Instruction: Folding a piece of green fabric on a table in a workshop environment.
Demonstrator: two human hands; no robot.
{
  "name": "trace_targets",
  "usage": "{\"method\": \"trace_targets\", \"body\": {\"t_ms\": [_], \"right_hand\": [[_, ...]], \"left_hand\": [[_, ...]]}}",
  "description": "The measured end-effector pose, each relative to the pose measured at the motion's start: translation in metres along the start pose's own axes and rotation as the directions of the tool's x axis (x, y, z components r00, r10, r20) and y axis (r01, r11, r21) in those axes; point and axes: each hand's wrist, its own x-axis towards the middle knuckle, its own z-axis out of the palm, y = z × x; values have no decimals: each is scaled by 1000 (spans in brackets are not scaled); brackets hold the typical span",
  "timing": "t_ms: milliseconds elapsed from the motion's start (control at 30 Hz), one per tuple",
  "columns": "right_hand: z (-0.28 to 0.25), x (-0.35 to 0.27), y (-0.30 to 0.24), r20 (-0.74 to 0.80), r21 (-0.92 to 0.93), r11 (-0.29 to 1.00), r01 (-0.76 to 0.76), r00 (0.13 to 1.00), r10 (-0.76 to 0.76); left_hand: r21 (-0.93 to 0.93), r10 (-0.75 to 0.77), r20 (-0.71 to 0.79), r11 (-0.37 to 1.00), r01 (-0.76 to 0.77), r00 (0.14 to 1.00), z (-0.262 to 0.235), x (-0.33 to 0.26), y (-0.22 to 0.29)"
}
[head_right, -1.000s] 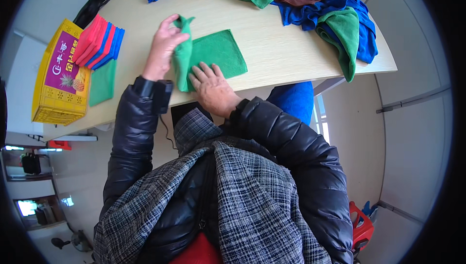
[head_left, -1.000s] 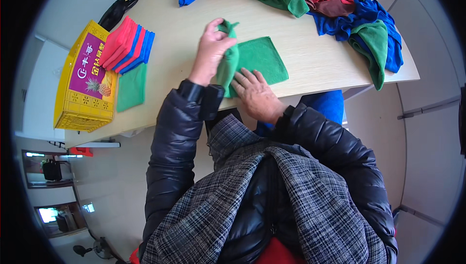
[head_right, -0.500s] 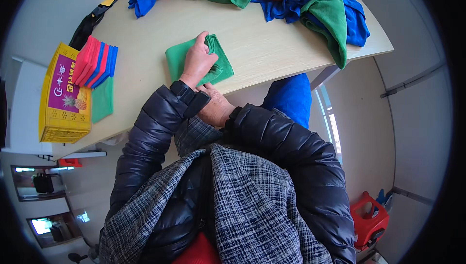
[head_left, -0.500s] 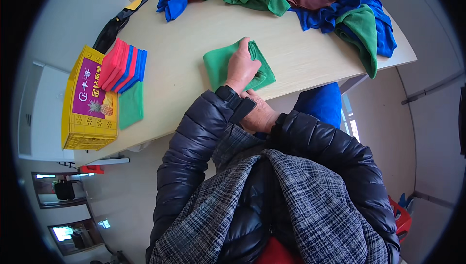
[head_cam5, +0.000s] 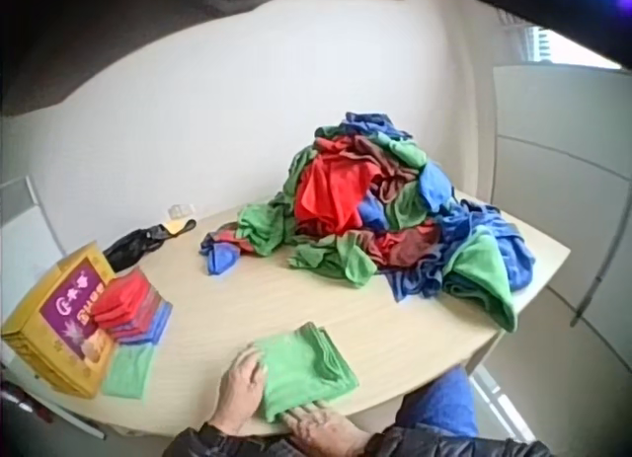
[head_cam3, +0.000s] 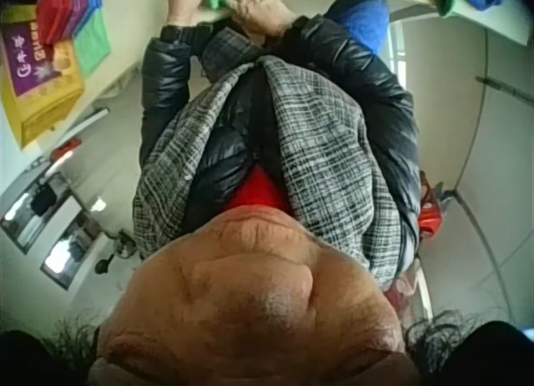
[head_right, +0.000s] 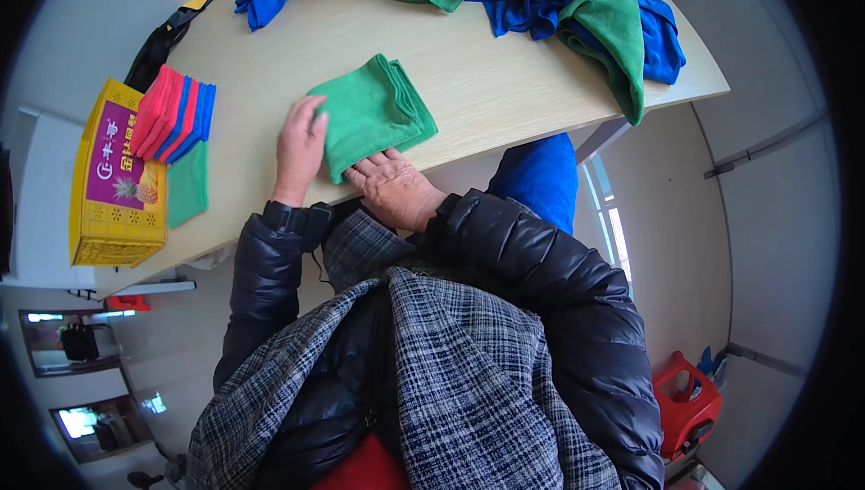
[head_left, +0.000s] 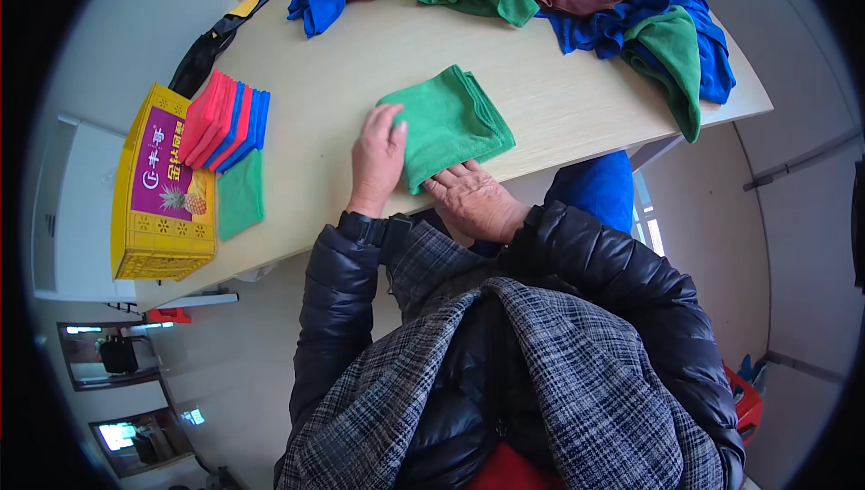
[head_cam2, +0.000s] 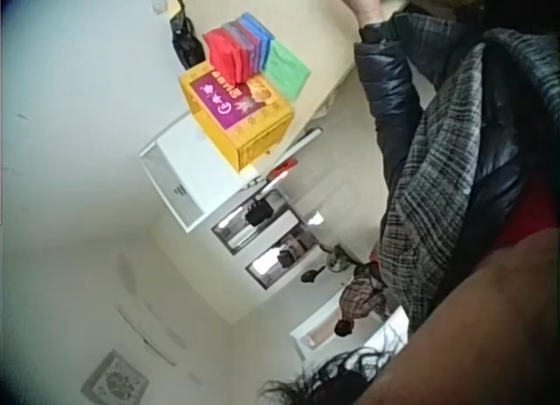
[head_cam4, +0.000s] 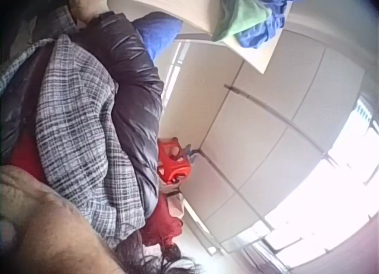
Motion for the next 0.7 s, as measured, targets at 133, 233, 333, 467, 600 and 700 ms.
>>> {"method": "trace_targets", "body": {"t_ms": [133,233,333,467,600,700], "right_hand": [[-5,-2,-3,-56,-53,998,40,998,-43],[-29,4,-12,-25,-91,994,58,998,-61],[-79,25,-22,620,240,916,-321,777,110],[-81,56,-7,286,335,828,-449,886,364],[-1,71,46,-120,-73,970,-233,967,223],[7,73,67,-70,-187,953,-238,971,229]], "left_hand": [[107,70,79,991,-79,994,11,-21,-16],[67,51,141,996,-61,989,16,-27,-19],[183,37,189,980,-72,981,19,-31,-22],[374,24,224,921,-109,974,22,-32,-15],[343,-37,250,938,-53,967,18,-24,7],[374,-33,252,925,-66,967,17,-27,4]]}}
